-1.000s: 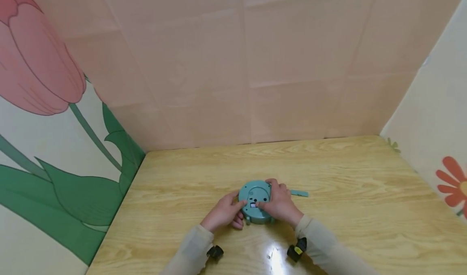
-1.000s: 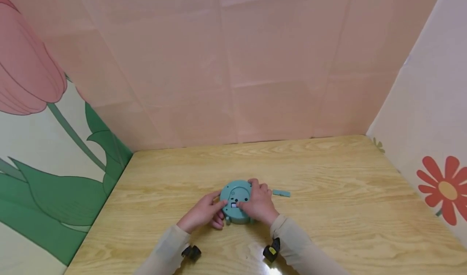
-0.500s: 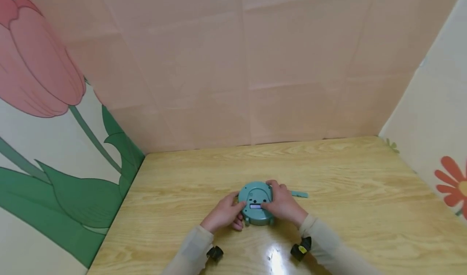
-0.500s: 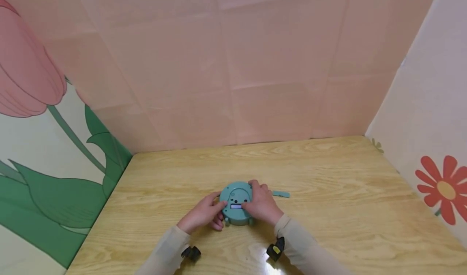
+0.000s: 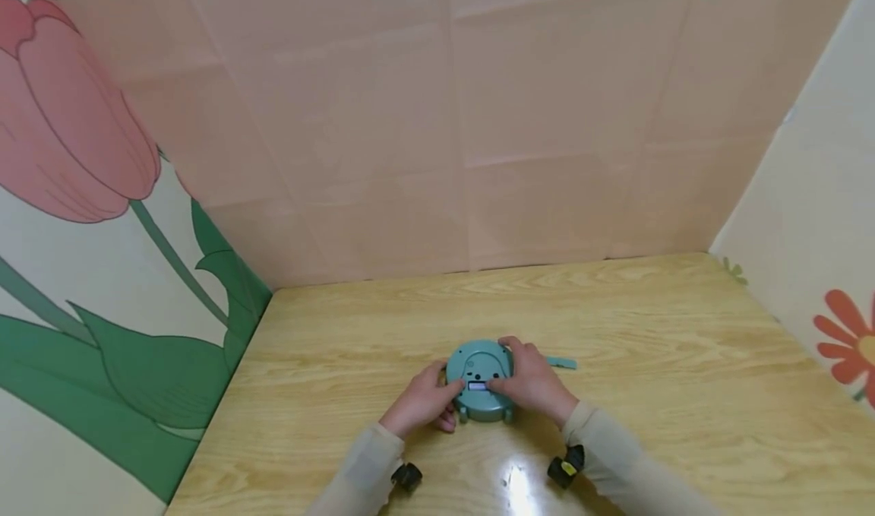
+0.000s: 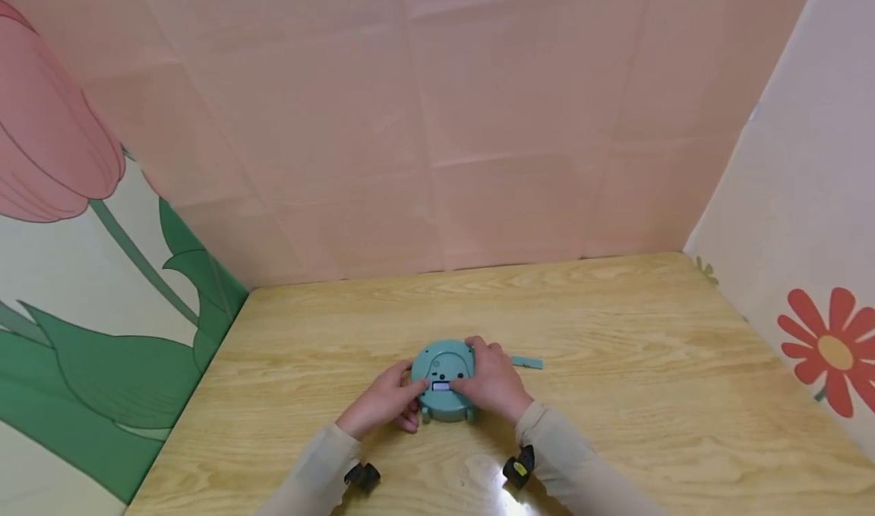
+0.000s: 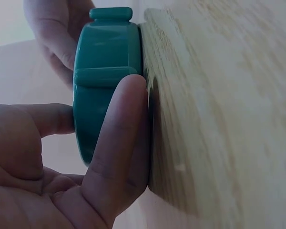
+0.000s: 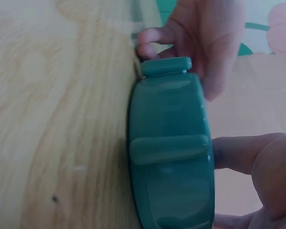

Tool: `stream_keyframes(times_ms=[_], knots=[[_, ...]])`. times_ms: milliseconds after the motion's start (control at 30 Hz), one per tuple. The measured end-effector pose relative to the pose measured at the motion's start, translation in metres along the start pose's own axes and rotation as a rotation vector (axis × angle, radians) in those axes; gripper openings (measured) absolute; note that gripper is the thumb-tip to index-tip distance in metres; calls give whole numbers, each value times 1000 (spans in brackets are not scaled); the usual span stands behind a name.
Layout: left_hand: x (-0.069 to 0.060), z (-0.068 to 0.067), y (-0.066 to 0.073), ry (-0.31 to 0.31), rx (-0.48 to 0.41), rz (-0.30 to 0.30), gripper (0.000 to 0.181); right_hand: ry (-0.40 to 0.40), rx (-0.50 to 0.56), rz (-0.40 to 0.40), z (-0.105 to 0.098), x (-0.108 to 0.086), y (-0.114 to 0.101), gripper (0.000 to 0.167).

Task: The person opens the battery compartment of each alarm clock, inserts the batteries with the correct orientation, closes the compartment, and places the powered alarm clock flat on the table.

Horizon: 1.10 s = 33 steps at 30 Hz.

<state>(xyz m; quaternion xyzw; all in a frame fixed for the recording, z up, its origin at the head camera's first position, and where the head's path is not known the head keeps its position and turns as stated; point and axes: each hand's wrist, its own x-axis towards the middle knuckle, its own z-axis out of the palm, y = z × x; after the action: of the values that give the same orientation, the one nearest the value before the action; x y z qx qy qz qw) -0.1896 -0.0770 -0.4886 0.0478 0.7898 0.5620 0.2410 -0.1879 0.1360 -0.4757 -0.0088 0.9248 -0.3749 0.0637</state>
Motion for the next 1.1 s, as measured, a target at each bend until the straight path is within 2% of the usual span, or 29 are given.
stream_keyframes(times_ms=[133,300,500,600,733,933,1100], knots=[[0,0,1,-4,-1,-7,64,9,-18,4,2,0,1,72],[0,-2,0,-7,-8,-4,63,3,-15,-34,1,1,5,71],[0,-1,-1,-9,-21,6,64,-12,39,-72,-9,1,16,64],[0,-2,-1,-8,-27,2,64,-13,30,-92,-16,0,22,56],[0,-1,-1,-8,-27,0,64,13,-63,-109,-31,-3,28,40],[2,-1,-2,-11,-34,10,65,69,-289,-147,-55,-6,41,22],[1,-1,-3,-6,-31,8,64,83,-411,-145,-59,-7,55,11]])
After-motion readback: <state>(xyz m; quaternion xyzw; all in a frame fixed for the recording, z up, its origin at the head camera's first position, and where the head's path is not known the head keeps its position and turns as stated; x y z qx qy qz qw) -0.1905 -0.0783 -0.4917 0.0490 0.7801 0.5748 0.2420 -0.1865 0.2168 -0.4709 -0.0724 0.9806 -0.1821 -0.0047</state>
